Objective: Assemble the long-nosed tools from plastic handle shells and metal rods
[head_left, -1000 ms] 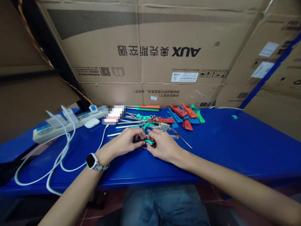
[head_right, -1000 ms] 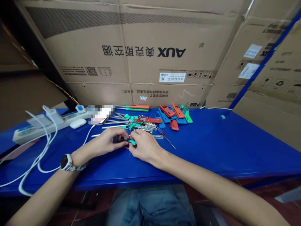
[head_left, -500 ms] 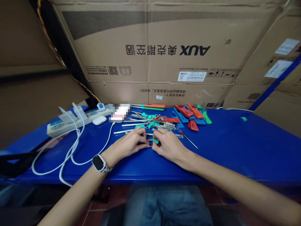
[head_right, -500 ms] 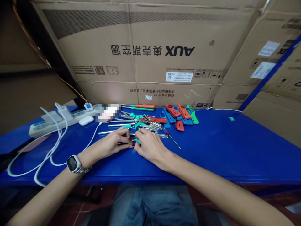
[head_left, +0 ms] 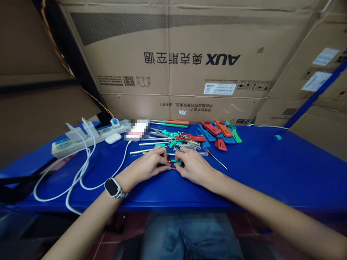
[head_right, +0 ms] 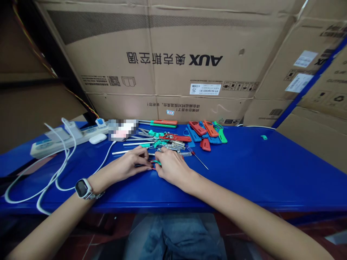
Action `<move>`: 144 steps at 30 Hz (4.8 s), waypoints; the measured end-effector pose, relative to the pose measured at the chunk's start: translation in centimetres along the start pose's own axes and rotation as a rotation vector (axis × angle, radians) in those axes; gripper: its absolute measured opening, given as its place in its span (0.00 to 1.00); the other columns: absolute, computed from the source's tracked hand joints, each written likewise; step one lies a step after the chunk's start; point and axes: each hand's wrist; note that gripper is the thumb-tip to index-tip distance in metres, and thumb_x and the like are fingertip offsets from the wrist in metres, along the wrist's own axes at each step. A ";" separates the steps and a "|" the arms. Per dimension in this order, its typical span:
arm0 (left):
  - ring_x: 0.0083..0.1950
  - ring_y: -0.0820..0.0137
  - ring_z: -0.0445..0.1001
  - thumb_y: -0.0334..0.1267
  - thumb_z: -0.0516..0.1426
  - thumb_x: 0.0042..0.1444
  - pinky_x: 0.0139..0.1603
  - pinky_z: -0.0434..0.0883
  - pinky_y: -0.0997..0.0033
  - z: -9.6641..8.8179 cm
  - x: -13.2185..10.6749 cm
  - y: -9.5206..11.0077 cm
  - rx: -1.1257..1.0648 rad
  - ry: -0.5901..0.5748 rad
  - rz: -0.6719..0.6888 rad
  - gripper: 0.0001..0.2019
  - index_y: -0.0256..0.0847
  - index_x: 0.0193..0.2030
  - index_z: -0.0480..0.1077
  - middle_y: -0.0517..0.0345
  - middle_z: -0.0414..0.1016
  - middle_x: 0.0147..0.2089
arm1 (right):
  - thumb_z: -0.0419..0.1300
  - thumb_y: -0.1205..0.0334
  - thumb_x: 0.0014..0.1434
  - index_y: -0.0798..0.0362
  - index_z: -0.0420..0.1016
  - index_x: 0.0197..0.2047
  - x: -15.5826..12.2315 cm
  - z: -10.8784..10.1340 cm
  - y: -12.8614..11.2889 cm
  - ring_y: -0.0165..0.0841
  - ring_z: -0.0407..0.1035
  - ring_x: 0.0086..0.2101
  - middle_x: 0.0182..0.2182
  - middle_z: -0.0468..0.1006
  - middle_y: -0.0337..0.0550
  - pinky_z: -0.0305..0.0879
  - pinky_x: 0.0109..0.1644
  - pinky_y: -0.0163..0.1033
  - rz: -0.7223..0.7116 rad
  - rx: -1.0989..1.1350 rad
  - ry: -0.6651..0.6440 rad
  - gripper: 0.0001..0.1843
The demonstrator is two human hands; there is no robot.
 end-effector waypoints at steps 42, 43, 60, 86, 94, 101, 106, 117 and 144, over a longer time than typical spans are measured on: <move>0.34 0.69 0.74 0.36 0.61 0.52 0.36 0.68 0.72 -2.3 1.6 -0.7 -0.276 -0.076 -0.286 0.08 0.36 0.36 0.78 0.54 0.80 0.35 | 0.63 0.62 0.58 0.53 0.77 0.39 1.6 -1.3 2.2 0.32 0.68 0.34 0.34 0.74 0.41 0.61 0.42 0.38 -0.223 0.175 -0.092 0.06; 0.34 0.69 0.74 0.35 0.61 0.51 0.35 0.68 0.73 -2.3 1.6 -0.8 -0.275 -0.077 -0.284 0.07 0.36 0.35 0.79 0.55 0.80 0.35 | 0.63 0.62 0.58 0.53 0.77 0.38 1.7 -1.3 2.3 0.32 0.68 0.35 0.34 0.74 0.41 0.61 0.41 0.38 -0.213 0.183 -0.088 0.05; 0.33 0.70 0.72 0.40 0.63 0.51 0.33 0.66 0.74 -2.3 1.2 -1.3 -0.328 -0.130 -0.348 0.11 0.36 0.38 0.81 0.54 0.80 0.34 | 0.66 0.61 0.57 0.54 0.74 0.36 1.0 -1.1 2.1 0.33 0.67 0.36 0.33 0.73 0.41 0.59 0.39 0.37 -0.134 0.171 -0.037 0.06; 0.39 0.68 0.73 0.33 0.58 0.60 0.41 0.67 0.71 -0.4 2.6 0.5 -0.024 -0.038 -0.083 0.06 0.40 0.37 0.77 0.55 0.74 0.40 | 0.55 0.69 0.64 0.54 0.81 0.44 -0.1 -3.1 3.7 0.37 0.68 0.41 0.38 0.75 0.47 0.62 0.46 0.42 -0.373 -0.085 -0.119 0.12; 0.39 0.69 0.73 0.34 0.57 0.63 0.41 0.67 0.72 -0.2 2.4 0.7 0.000 -0.036 -0.077 0.07 0.43 0.42 0.78 0.56 0.73 0.41 | 0.55 0.70 0.64 0.55 0.80 0.43 0.0 -3.3 3.4 0.37 0.69 0.40 0.39 0.75 0.48 0.64 0.45 0.42 -0.357 -0.074 -0.134 0.12; 0.37 0.69 0.72 0.33 0.57 0.62 0.39 0.67 0.72 -0.2 2.4 0.6 0.055 -0.031 -0.042 0.07 0.42 0.39 0.78 0.56 0.71 0.38 | 0.58 0.69 0.61 0.55 0.80 0.40 0.1 -2.3 3.6 0.34 0.71 0.37 0.36 0.78 0.46 0.64 0.41 0.38 -0.250 0.058 -0.044 0.09; 0.37 0.69 0.72 0.31 0.57 0.61 0.39 0.67 0.72 -0.3 2.4 0.5 0.058 -0.027 -0.024 0.07 0.42 0.39 0.78 0.56 0.72 0.39 | 0.63 0.71 0.51 0.54 0.79 0.30 1.9 -2.1 3.8 0.29 0.69 0.28 0.26 0.78 0.37 0.58 0.30 0.32 0.029 0.252 -0.151 0.04; 0.36 0.69 0.72 0.32 0.58 0.61 0.38 0.68 0.72 -0.2 2.5 0.5 0.075 -0.046 -0.042 0.07 0.42 0.39 0.78 0.56 0.71 0.38 | 0.62 0.74 0.49 0.56 0.76 0.28 3.4 -2.8 3.0 0.26 0.65 0.21 0.19 0.73 0.34 0.57 0.26 0.30 0.144 0.337 -0.297 0.05; 0.47 0.64 0.72 0.37 0.55 0.65 0.50 0.70 0.65 1.4 4.1 2.3 0.123 -0.003 0.163 0.09 0.41 0.45 0.76 0.52 0.73 0.44 | 0.53 0.74 0.62 0.54 0.78 0.42 -3.7 -2.2 4.7 0.34 0.71 0.38 0.37 0.75 0.45 0.66 0.43 0.38 -0.108 0.217 0.063 0.13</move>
Point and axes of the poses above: each hand's wrist, its own x-axis towards the middle knuckle, its own z-axis out of the palm, y = z × x
